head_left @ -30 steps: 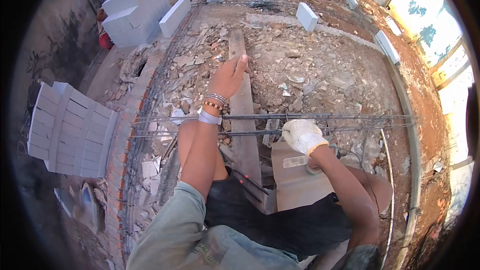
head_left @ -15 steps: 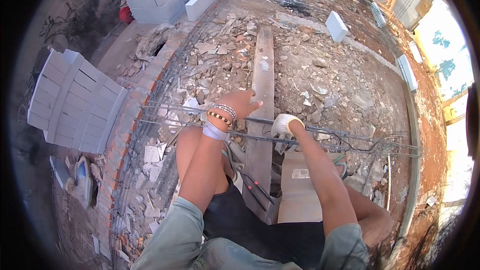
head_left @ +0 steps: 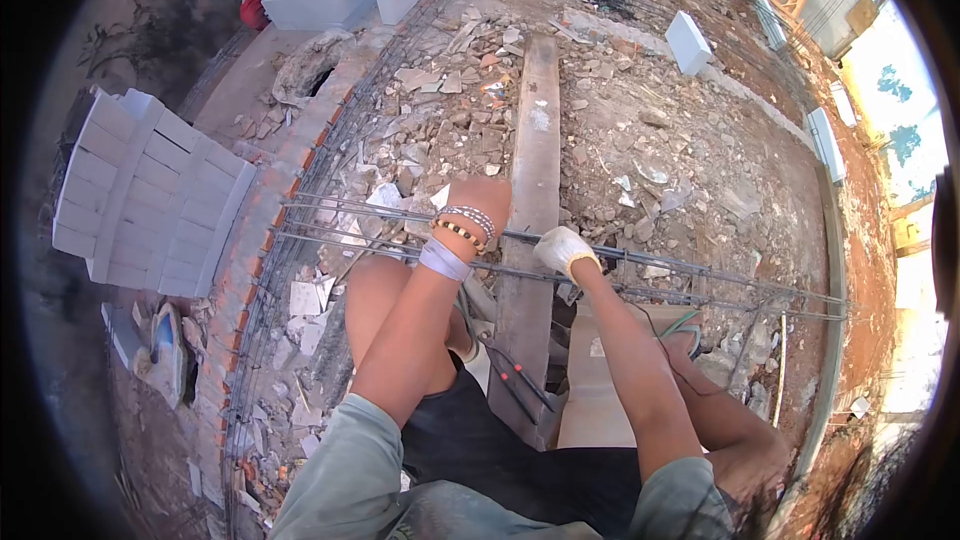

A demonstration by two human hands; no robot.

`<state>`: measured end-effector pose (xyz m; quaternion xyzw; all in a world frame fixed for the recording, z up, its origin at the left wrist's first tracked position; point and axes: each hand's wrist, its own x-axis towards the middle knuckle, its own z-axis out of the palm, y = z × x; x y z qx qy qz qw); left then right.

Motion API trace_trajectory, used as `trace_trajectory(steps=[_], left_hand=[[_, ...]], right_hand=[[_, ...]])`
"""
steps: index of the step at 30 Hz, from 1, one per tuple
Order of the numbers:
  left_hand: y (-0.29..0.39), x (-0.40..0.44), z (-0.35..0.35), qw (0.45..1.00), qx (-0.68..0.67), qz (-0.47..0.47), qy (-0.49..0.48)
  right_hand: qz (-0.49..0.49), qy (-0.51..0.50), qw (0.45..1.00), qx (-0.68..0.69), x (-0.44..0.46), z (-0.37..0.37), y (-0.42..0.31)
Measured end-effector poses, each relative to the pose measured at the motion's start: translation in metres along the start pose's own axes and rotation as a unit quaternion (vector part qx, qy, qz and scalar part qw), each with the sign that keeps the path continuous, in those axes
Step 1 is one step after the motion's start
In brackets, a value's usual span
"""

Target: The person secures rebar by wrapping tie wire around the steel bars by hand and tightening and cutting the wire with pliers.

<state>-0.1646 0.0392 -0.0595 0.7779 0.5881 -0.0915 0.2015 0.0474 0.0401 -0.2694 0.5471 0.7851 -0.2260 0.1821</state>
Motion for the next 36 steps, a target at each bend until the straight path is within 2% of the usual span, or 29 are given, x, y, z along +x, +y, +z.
trace_trajectory(steps=[3,6,7,8,9,12,13,15,19,23,27,28,30,31,33,36], left_hand=[[0.012,0.034,0.042,0.998,0.055,-0.022,0.009],[0.018,0.062,0.093,0.996,0.077,-0.028,0.025],[0.016,0.069,0.118,0.996,0.070,-0.022,0.045],[0.016,0.072,0.135,0.996,0.063,-0.016,0.064],[0.018,0.068,0.144,0.998,0.037,0.014,0.047],[0.018,0.067,0.177,0.990,-0.013,0.096,0.101],[0.017,0.071,0.193,0.982,-0.037,0.107,0.152],[0.019,0.073,0.194,0.978,-0.115,0.074,0.156],[0.017,0.074,0.192,0.964,-0.170,0.048,0.197],[0.019,0.063,0.180,0.964,-0.189,0.052,0.178],[0.022,0.061,0.179,0.961,-0.192,0.066,0.188],[0.021,0.061,0.182,0.959,-0.196,0.066,0.193],[0.016,0.069,0.194,0.934,-0.198,0.124,0.270],[0.016,0.072,0.196,0.917,-0.199,0.154,0.308],[0.016,0.074,0.197,0.934,-0.215,0.110,0.262],[0.021,0.075,0.193,0.938,-0.272,0.035,0.214]], right_hand=[[-0.014,0.097,0.995,0.011,-0.014,0.012,0.008],[0.080,0.103,0.980,0.149,-0.042,-0.009,-0.008],[0.065,0.042,0.991,0.112,-0.034,-0.007,-0.003],[0.069,0.059,0.989,0.116,-0.029,0.003,0.000],[0.072,0.075,0.987,0.119,-0.024,0.013,0.002],[0.109,0.092,0.980,0.139,-0.036,-0.003,-0.012],[0.129,0.088,0.977,0.145,-0.043,-0.015,-0.019],[0.167,0.088,0.966,0.179,-0.064,-0.048,-0.033],[0.145,0.078,0.979,0.121,-0.070,-0.070,-0.038],[0.093,0.062,0.993,0.047,-0.070,-0.089,-0.040],[0.003,0.072,0.994,-0.082,-0.054,-0.107,-0.044],[-0.024,0.059,0.990,-0.123,-0.051,-0.117,-0.046],[-0.083,0.096,0.971,-0.204,-0.039,-0.127,-0.049],[-0.093,0.079,0.963,-0.242,-0.037,-0.134,-0.054],[-0.110,0.045,0.941,-0.316,-0.030,-0.145,-0.062],[-0.154,0.066,0.900,-0.403,-0.023,-0.149,-0.060]])
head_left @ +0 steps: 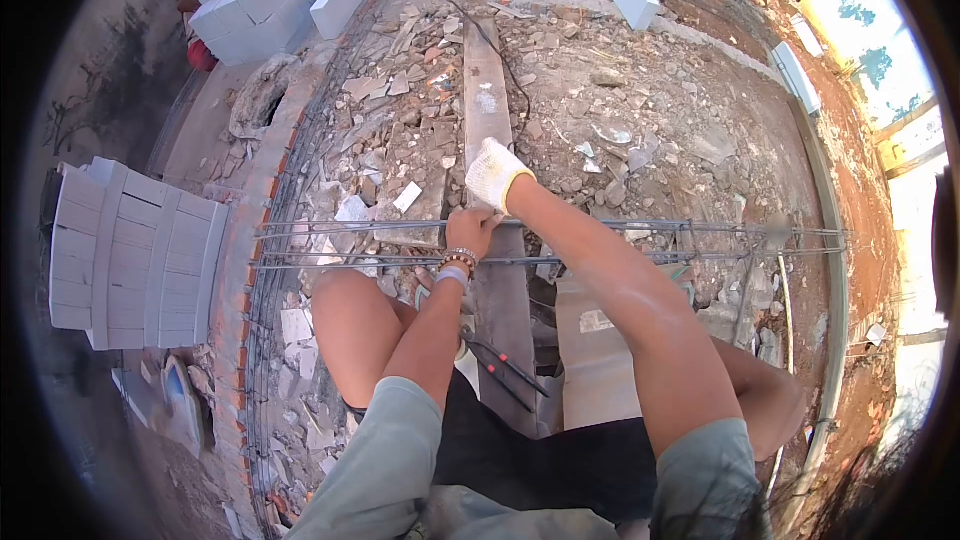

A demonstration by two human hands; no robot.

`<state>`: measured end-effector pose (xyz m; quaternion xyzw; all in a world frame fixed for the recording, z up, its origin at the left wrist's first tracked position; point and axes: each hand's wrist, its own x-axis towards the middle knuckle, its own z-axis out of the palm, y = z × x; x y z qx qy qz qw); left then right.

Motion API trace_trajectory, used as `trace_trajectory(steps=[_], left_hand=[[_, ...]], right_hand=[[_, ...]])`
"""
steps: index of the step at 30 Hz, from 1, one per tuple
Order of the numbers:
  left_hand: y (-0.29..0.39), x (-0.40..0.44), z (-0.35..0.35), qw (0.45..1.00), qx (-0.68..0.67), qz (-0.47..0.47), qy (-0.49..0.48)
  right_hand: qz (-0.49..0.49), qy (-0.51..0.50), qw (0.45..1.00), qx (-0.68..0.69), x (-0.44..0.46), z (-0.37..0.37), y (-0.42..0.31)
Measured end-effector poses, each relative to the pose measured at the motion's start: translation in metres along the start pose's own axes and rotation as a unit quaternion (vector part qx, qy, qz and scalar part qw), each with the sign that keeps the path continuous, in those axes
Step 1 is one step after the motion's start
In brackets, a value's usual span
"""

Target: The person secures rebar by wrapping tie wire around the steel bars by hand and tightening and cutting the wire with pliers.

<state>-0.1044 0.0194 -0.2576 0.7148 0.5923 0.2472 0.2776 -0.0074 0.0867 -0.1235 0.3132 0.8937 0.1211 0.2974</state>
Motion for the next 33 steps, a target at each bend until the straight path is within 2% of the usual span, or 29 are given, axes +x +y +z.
trace_trajectory(steps=[1,4,5,6,9,10,12,14,16,19,20,21,23,30,33], left_hand=[[0.002,-0.002,0.001,0.999,-0.018,-0.037,-0.003],[-0.003,0.003,0.003,0.987,0.157,-0.013,-0.027],[-0.038,0.010,0.037,0.975,0.163,0.089,0.124],[-0.041,0.011,0.033,0.979,0.168,0.087,0.074],[-0.024,0.013,0.001,0.979,0.175,0.073,-0.070],[-0.011,0.013,-0.008,0.989,0.126,0.049,-0.067],[-0.012,0.014,-0.010,0.994,0.078,0.017,-0.076],[-0.012,0.023,-0.012,0.991,0.078,0.003,-0.111],[-0.015,0.027,-0.012,0.990,0.057,0.002,-0.131],[-0.014,0.031,-0.014,0.989,-0.004,-0.018,-0.146],[-0.013,0.031,-0.015,0.989,-0.018,-0.021,-0.147],[-0.018,0.030,-0.009,0.995,-0.034,0.025,-0.093],[-0.024,0.035,-0.007,0.993,0.026,0.007,-0.114],[-0.010,0.040,-0.019,0.991,0.038,0.032,-0.127],[-0.011,0.040,-0.019,0.989,-0.020,0.025,-0.141]], right_hand=[[-0.009,0.037,0.999,0.007,-0.001,0.004,0.002],[-0.058,0.202,0.977,0.033,-0.017,0.012,-0.006],[-0.078,0.291,0.943,0.145,-0.020,0.018,-0.013],[-0.099,0.369,0.909,0.166,-0.032,0.013,-0.022],[-0.053,0.356,0.889,0.284,-0.099,-0.008,-0.051],[-0.039,0.359,0.878,0.315,-0.116,0.003,-0.062],[-0.036,0.278,0.902,0.328,-0.146,0.027,-0.091],[-0.037,0.154,0.920,0.358,-0.176,0.047,-0.120],[0.014,0.043,0.914,0.403,-0.205,0.053,-0.149],[0.160,-0.056,0.874,0.456,-0.229,0.057,-0.202],[0.186,-0.062,0.854,0.482,-0.235,0.056,-0.217],[0.210,-0.067,0.833,0.507,-0.239,0.053,-0.233],[0.232,-0.072,0.804,0.543,-0.245,0.043,-0.250],[0.230,-0.068,0.817,0.525,-0.243,0.056,-0.274],[0.242,-0.009,0.866,0.437,-0.244,0.059,-0.268]])
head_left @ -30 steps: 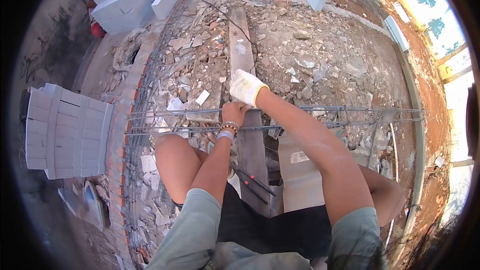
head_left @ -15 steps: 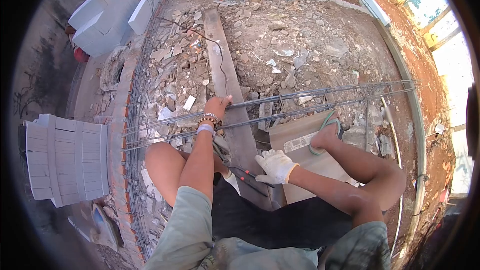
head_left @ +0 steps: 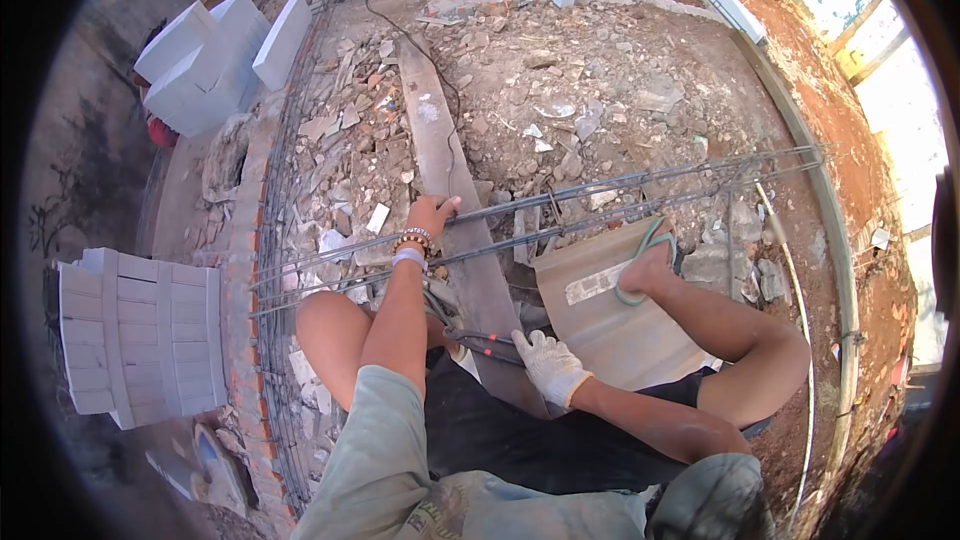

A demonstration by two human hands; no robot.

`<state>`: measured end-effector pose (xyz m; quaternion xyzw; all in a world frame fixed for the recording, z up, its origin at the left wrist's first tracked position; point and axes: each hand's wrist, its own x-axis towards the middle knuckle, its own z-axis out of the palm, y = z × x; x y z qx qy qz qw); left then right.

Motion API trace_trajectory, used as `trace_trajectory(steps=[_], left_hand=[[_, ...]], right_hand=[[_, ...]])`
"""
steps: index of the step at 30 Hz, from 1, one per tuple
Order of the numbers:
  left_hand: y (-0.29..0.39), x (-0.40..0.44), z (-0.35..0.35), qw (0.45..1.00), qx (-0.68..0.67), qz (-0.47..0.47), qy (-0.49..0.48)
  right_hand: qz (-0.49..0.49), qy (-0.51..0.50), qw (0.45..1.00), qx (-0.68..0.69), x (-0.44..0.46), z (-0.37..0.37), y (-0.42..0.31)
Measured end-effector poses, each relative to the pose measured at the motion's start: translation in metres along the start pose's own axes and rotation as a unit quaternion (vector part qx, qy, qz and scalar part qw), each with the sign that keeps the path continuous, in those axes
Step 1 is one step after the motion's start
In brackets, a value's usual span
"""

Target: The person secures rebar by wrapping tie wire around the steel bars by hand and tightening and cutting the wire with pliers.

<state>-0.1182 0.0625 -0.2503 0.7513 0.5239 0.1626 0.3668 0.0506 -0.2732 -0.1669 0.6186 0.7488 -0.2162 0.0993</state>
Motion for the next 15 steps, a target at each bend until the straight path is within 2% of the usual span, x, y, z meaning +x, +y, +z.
trace_trajectory(steps=[3,9,12,15], left_hand=[[-0.011,0.001,0.008,0.996,-0.076,0.024,0.033],[-0.035,0.010,0.023,0.996,-0.041,0.023,0.074],[-0.032,0.010,0.020,0.997,-0.046,0.012,0.055],[-0.021,0.008,0.017,0.997,-0.012,0.031,0.074]], right_hand=[[-0.029,0.047,0.998,0.017,0.000,-0.021,0.001],[-0.128,0.030,0.981,0.144,-0.007,-0.113,-0.014],[-0.178,0.036,0.974,0.136,-0.012,-0.140,-0.018],[-0.173,0.012,0.980,0.092,-0.004,-0.136,-0.022]])
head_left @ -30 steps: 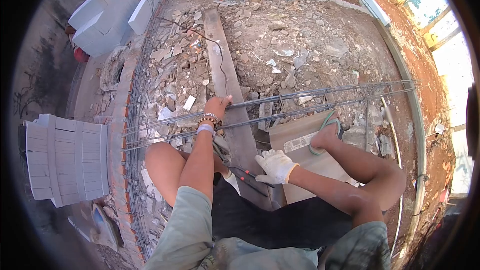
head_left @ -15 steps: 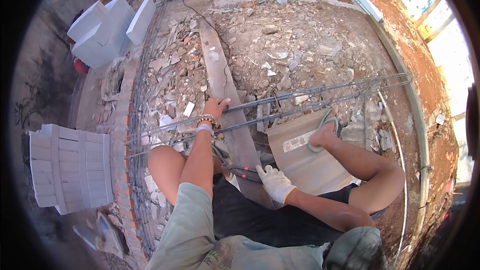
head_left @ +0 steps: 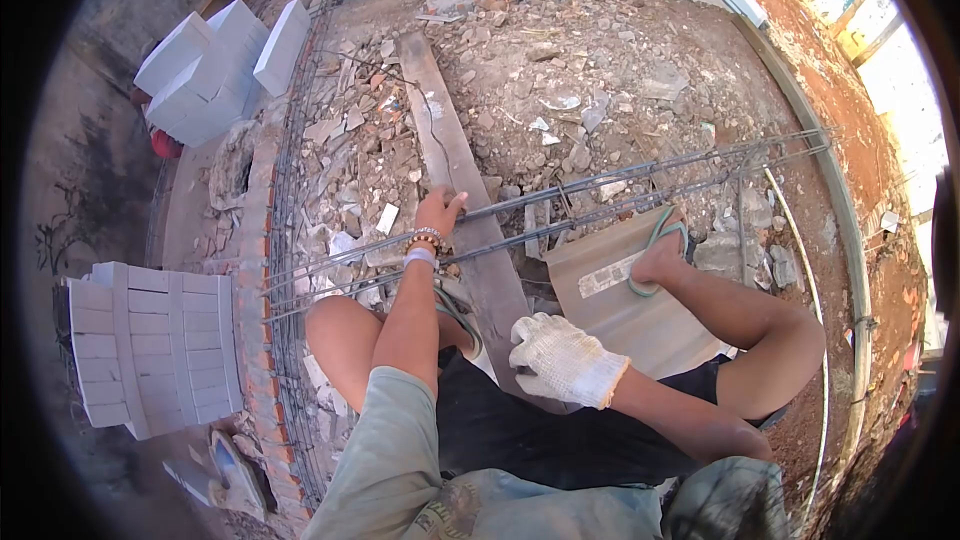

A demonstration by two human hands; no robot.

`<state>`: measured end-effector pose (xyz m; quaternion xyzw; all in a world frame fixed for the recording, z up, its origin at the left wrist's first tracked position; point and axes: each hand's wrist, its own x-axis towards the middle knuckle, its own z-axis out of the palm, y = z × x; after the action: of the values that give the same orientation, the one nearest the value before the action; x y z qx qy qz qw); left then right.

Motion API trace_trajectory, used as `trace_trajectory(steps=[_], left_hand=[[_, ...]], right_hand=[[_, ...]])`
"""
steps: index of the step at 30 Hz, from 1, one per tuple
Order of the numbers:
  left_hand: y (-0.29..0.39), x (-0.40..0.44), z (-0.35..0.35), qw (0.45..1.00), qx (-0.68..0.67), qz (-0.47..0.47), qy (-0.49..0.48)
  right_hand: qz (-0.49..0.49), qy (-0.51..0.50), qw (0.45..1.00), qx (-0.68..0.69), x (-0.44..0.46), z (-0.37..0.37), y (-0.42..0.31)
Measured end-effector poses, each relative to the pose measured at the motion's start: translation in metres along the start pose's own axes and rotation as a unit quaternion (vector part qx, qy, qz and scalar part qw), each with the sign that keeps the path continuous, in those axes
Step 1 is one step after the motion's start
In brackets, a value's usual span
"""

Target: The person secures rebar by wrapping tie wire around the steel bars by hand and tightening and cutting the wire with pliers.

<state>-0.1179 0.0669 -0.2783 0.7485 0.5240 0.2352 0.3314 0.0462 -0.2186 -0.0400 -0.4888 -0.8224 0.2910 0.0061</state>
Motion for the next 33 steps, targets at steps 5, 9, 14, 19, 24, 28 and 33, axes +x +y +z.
trace_trajectory(steps=[5,9,14,19,24,28,33], left_hand=[[0.035,-0.008,-0.018,0.998,0.032,-0.023,-0.058],[0.034,-0.009,-0.019,0.998,-0.005,-0.031,-0.056],[0.033,-0.012,-0.017,0.998,0.005,-0.037,-0.044],[0.038,-0.013,-0.017,0.999,0.028,-0.028,-0.029],[0.032,-0.008,-0.017,0.998,-0.010,-0.048,-0.048],[0.032,-0.005,-0.019,0.998,-0.009,-0.050,-0.046],[0.023,-0.005,-0.015,0.998,-0.011,-0.050,-0.034]], right_hand=[[0.130,0.234,0.935,0.233,0.009,0.060,0.003],[0.215,0.374,0.823,0.370,0.023,0.120,0.015],[0.211,0.456,0.732,0.460,0.058,0.090,0.047],[0.047,0.550,0.587,0.592,0.127,-0.001,0.089],[0.083,0.492,0.738,0.454,0.178,-0.047,0.119],[0.116,0.386,0.785,0.471,0.210,-0.035,0.148],[0.097,0.394,0.757,0.512,0.226,-0.033,0.137]])
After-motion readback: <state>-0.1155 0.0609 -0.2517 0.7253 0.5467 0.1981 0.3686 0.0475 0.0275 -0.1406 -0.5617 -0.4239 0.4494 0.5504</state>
